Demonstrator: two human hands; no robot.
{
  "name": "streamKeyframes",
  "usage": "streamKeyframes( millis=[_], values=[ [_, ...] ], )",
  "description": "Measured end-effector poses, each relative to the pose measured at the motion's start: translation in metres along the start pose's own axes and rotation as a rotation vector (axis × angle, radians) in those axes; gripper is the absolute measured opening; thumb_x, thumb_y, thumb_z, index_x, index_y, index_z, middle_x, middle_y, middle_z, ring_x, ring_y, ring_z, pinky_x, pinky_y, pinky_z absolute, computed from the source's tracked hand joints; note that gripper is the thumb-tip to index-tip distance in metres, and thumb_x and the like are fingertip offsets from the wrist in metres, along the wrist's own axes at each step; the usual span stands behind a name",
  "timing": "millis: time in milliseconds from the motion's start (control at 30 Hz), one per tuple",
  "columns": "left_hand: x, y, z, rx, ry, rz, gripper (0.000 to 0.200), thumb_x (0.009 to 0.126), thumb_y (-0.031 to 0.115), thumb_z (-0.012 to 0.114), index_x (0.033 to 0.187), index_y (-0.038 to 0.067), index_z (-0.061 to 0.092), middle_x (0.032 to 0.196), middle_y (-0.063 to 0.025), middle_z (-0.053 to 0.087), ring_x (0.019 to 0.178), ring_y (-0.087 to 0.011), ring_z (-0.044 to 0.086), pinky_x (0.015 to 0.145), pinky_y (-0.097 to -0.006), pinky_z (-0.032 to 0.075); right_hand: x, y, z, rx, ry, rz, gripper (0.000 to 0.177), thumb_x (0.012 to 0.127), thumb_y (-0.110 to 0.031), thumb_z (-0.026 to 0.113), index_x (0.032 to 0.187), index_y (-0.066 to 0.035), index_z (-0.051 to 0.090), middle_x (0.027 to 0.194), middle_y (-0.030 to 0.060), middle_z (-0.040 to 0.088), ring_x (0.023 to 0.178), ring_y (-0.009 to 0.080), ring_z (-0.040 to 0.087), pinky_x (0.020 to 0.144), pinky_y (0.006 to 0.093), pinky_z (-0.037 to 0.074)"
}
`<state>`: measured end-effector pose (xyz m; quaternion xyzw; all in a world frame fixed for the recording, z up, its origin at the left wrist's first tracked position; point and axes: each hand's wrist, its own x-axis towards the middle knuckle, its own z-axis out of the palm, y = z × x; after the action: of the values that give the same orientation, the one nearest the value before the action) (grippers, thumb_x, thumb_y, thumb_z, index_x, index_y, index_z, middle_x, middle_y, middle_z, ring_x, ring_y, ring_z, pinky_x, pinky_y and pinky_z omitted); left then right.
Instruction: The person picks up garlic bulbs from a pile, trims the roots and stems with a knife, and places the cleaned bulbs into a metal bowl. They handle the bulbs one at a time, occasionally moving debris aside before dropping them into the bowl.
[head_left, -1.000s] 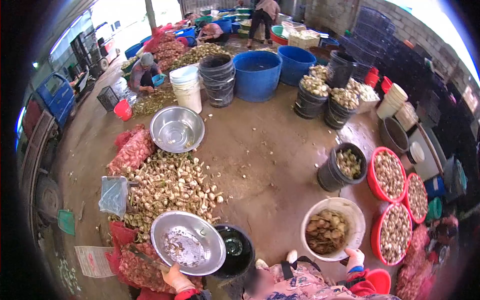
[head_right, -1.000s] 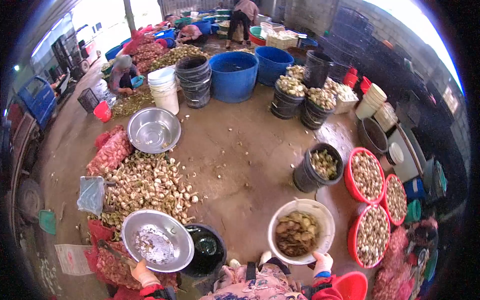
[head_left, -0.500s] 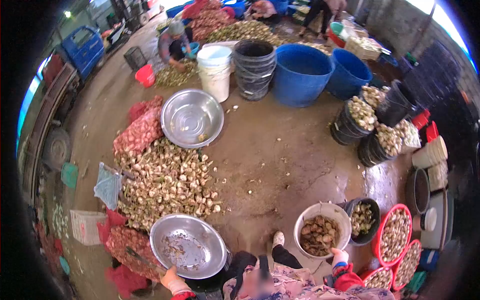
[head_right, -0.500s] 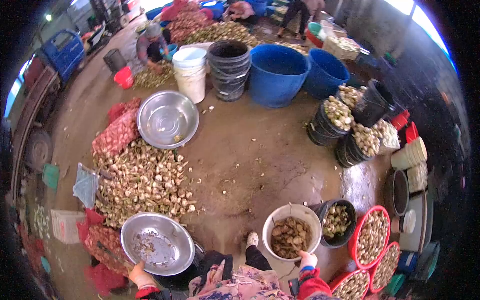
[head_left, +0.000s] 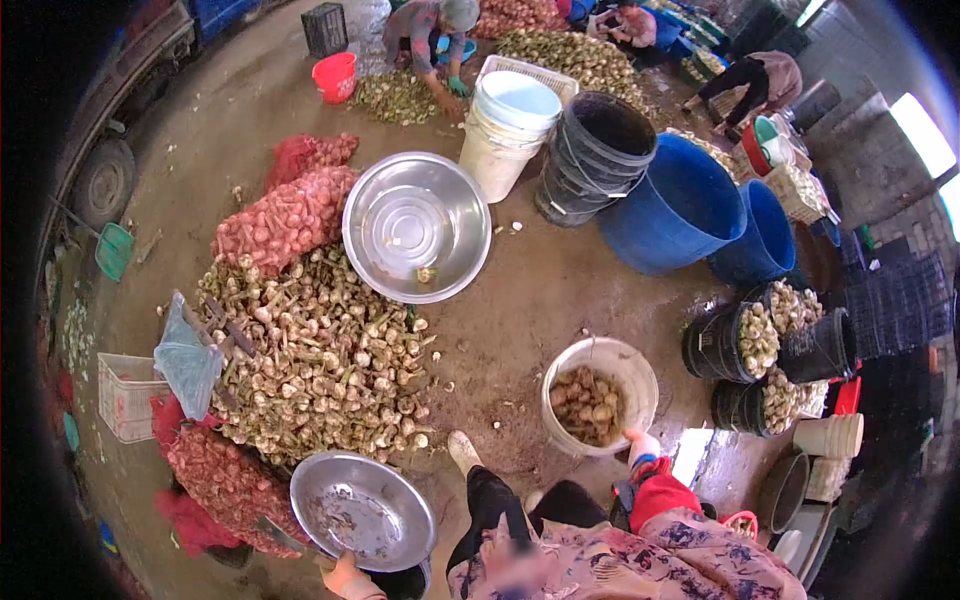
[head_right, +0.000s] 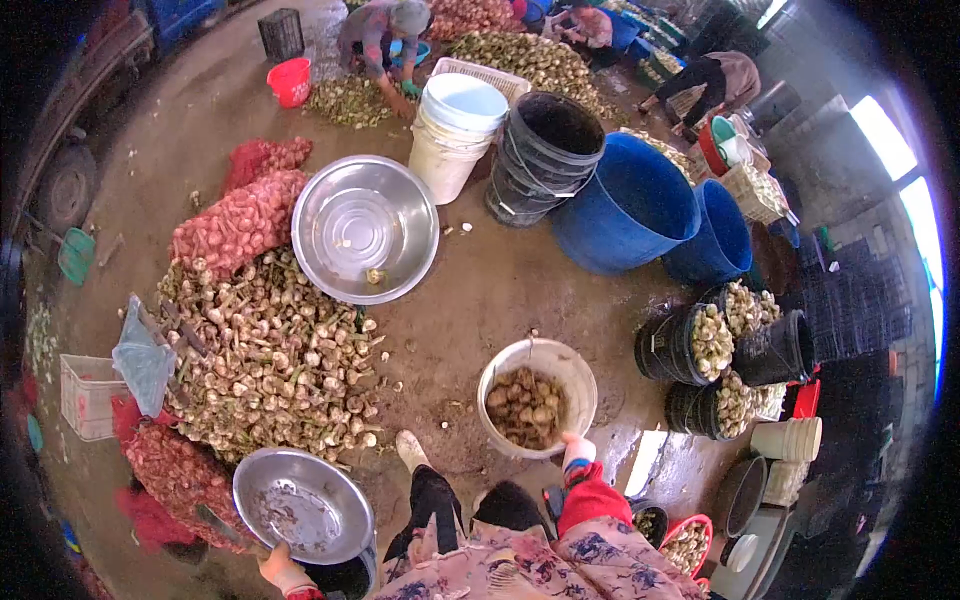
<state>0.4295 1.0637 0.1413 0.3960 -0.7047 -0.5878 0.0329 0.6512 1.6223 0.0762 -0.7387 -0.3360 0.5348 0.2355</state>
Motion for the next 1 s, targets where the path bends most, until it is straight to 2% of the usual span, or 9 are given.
streamKeyframes(
  millis=[100, 233, 333, 533, 567, 600, 800, 967, 1000],
  values=[
    [0.006, 0.019, 0.041, 0.073, -0.021, -0.026, 0.059, 0.064, -0.012, 0.064, 0.121, -0.002, 0.054, 0.111, -0.0113, 0.062, 0.094, -0.0265, 0.060, 0.086, -0.0400, 0.047, 0.119, 0.023, 0.034, -0.085, -0.090, -0.031, 0.030, 0.078, -0.009, 0.065, 0.103, 0.006, 0.063, 0.097, 0.0150, 0.066, 0.081, 0.0314, 0.064, 0.074, 0.0430, 0.053],
    [-0.009, 0.046, 0.120, 0.138, 0.000, -0.034, 0.055, 0.061, -0.010, 0.068, 0.114, -0.003, 0.056, 0.107, -0.0111, 0.063, 0.093, -0.0238, 0.061, 0.086, -0.0377, 0.048, 0.185, -0.016, 0.120, -0.112, -0.038, -0.027, 0.027, 0.070, -0.008, 0.073, 0.091, 0.007, 0.068, 0.092, 0.0143, 0.067, 0.083, 0.0257, 0.062, 0.082, 0.0362, 0.047],
    [-0.033, 0.061, 0.198, 0.168, -0.054, 0.009, 0.048, 0.061, -0.009, 0.069, 0.108, -0.003, 0.058, 0.101, -0.0095, 0.065, 0.087, -0.0221, 0.062, 0.081, -0.0357, 0.049, 0.180, -0.080, 0.205, -0.516, -0.092, -0.124, 0.035, 0.073, -0.014, 0.070, 0.101, 0.006, 0.066, 0.099, 0.0142, 0.066, 0.086, 0.0262, 0.061, 0.081, 0.0379, 0.048],
    [-0.056, 0.015, 0.332, 0.305, -0.109, -0.135, 0.041, 0.067, -0.005, 0.067, 0.107, -0.003, 0.058, 0.099, -0.0075, 0.066, 0.084, -0.0197, 0.062, 0.077, -0.0323, 0.050, 0.320, -0.034, 0.299, -0.396, -0.194, 0.000, 0.036, 0.076, -0.022, 0.063, 0.099, 0.006, 0.066, 0.094, 0.0146, 0.067, 0.080, 0.0239, 0.061, 0.073, 0.0371, 0.048],
    [-0.055, 0.002, 0.346, 0.128, -0.098, -0.172, 0.040, 0.068, -0.003, 0.067, 0.106, -0.002, 0.060, 0.099, -0.0077, 0.066, 0.083, -0.0188, 0.061, 0.076, -0.0316, 0.049, 0.337, -0.034, 0.310, -1.018, -0.232, -0.208, 0.034, 0.079, -0.020, 0.062, 0.101, 0.006, 0.064, 0.096, 0.0155, 0.066, 0.080, 0.0270, 0.063, 0.069, 0.0398, 0.050],
    [-0.053, -0.021, 0.358, 0.447, -0.071, -0.200, 0.036, 0.067, -0.003, 0.068, 0.103, -0.002, 0.061, 0.096, -0.0068, 0.067, 0.081, -0.0183, 0.062, 0.075, -0.0312, 0.049, 0.343, -0.030, 0.307, -0.319, -0.277, 0.281, 0.033, 0.084, -0.019, 0.059, 0.113, -0.003, 0.061, 0.102, 0.0141, 0.066, 0.090, 0.0298, 0.064, 0.072, 0.0433, 0.055],
    [-0.070, -0.077, 0.410, 0.619, -0.005, -0.325, 0.035, 0.063, -0.001, 0.072, 0.097, -0.002, 0.062, 0.087, -0.0043, 0.067, 0.078, -0.0179, 0.062, 0.073, -0.0313, 0.050, 0.427, 0.023, 0.290, -0.474, -0.164, 0.455, 0.032, 0.088, -0.020, 0.054, 0.116, -0.005, 0.057, 0.106, 0.0121, 0.065, 0.087, 0.0322, 0.065, 0.065, 0.0464, 0.056],
    [-0.065, -0.134, 0.389, 0.729, -0.113, -0.366, 0.040, 0.062, 0.005, 0.075, 0.099, -0.001, 0.060, 0.088, -0.0068, 0.067, 0.076, -0.0175, 0.063, 0.073, -0.0330, 0.051, 0.412, 0.006, 0.260, -0.538, -0.111, 0.340, 0.037, 0.086, -0.022, 0.057, 0.118, -0.003, 0.056, 0.107, 0.0116, 0.064, 0.093, 0.0308, 0.062, 0.076, 0.0419, 0.052],
    [-0.061, -0.139, 0.392, 0.841, -0.143, -0.416, 0.042, 0.062, 0.006, 0.076, 0.100, -0.002, 0.060, 0.088, -0.0074, 0.067, 0.076, -0.0177, 0.063, 0.073, -0.0330, 0.051, 0.447, 0.009, 0.235, -0.974, -0.032, 0.109, 0.055, 0.080, -0.025, 0.066, 0.123, 0.006, 0.052, 0.109, 0.0139, 0.065, 0.098, 0.0257, 0.061, 0.083, 0.0389, 0.048]
  ],
)
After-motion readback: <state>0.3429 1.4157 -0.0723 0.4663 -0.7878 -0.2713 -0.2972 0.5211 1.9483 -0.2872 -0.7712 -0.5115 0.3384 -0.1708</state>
